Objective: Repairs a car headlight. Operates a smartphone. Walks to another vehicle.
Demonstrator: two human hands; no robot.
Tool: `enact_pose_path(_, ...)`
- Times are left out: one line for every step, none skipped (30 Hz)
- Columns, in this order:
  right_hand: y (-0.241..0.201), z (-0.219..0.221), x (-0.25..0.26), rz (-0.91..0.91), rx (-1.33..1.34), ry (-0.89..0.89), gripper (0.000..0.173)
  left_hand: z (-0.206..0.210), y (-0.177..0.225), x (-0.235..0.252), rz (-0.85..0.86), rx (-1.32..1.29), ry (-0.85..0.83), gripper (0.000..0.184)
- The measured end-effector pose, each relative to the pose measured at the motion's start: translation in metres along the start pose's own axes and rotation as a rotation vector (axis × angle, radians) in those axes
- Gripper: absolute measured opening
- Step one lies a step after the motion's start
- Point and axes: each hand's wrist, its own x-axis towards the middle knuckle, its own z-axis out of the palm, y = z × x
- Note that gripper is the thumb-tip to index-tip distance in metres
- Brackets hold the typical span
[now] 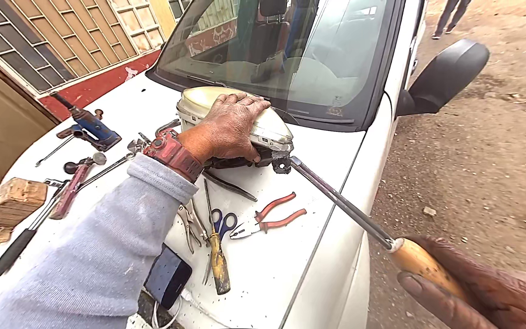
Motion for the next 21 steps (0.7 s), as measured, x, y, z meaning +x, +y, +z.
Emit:
enact_pose_path(-0.001,-0.001,0.000,0.002,-0.003,-0.004,0.048,0.000,0.000,0.000,0.001,-0.002,-0.001,0.117)
enact_pose_path(-0.001,-0.002,0.000,0.007,-0.007,-0.009,0.048,0.000,0.000,0.000,0.004,-0.007,0.001,0.116)
enact_pose_path(-0.002,-0.002,0.000,0.010,-0.009,-0.010,0.049,0.000,0.000,0.000,0.008,-0.010,0.001,0.116)
enact_pose_path(-0.003,-0.003,0.000,0.012,-0.009,-0.013,0.048,0.000,0.000,0.000,0.009,-0.011,0.002,0.116)
enact_pose_path(-0.003,-0.004,0.001,0.012,-0.010,-0.016,0.048,0.000,0.000,0.000,0.011,-0.008,0.004,0.116)
enact_pose_path(-0.004,-0.005,0.001,0.012,-0.010,-0.017,0.048,0.000,0.000,0.000,0.011,-0.004,0.006,0.115)
enact_pose_path(-0.005,-0.006,0.002,0.015,-0.012,-0.019,0.048,0.000,0.000,0.000,0.009,-0.003,0.008,0.115)
enact_pose_path(-0.005,-0.007,0.002,0.018,-0.014,-0.022,0.048,0.000,0.000,0.000,0.007,-0.006,0.013,0.115)
enact_pose_path(-0.006,-0.008,0.002,0.021,-0.018,-0.025,0.048,0.000,0.001,0.000,0.007,-0.007,0.016,0.115)
enact_pose_path(-0.008,-0.009,0.002,0.025,-0.023,-0.030,0.048,0.000,0.001,0.000,0.005,-0.008,0.018,0.115)
enact_pose_path(-0.009,-0.010,0.002,0.026,-0.029,-0.032,0.048,0.000,0.001,-0.001,0.005,-0.007,0.019,0.116)
enact_pose_path(-0.010,-0.011,0.003,0.032,-0.037,-0.037,0.048,0.000,0.002,-0.001,0.003,-0.005,0.018,0.116)
enact_pose_path(-0.011,-0.012,0.004,0.034,-0.048,-0.039,0.049,-0.001,0.002,-0.002,-0.002,-0.006,0.017,0.117)
enact_pose_path(-0.012,-0.013,0.004,0.033,-0.064,-0.042,0.049,-0.001,0.003,-0.002,0.002,-0.010,0.026,0.117)
enact_pose_path(-0.012,-0.014,0.004,0.033,-0.077,-0.049,0.050,-0.001,0.003,-0.002,0.005,-0.011,0.035,0.116)
enact_pose_path(-0.011,-0.014,0.004,0.035,-0.077,-0.052,0.050,-0.001,0.003,-0.002,0.007,-0.012,0.042,0.115)
enact_pose_path(-0.008,-0.013,0.002,0.033,-0.063,-0.047,0.050,0.000,0.003,-0.002,0.007,-0.008,0.044,0.115)
enact_pose_path(-0.004,-0.009,-0.001,0.022,-0.042,-0.027,0.051,0.001,0.003,-0.003,0.007,-0.002,0.048,0.115)
enact_pose_path(0.000,-0.004,-0.004,0.007,-0.013,0.008,0.050,0.001,0.003,-0.003,0.002,0.005,0.049,0.115)
enact_pose_path(0.004,0.001,-0.008,-0.006,0.023,0.049,0.049,0.000,0.003,-0.003,-0.005,0.006,0.043,0.115)
enact_pose_path(0.006,0.008,-0.012,-0.008,0.062,0.083,0.048,0.001,0.004,-0.003,-0.013,0.007,0.035,0.116)
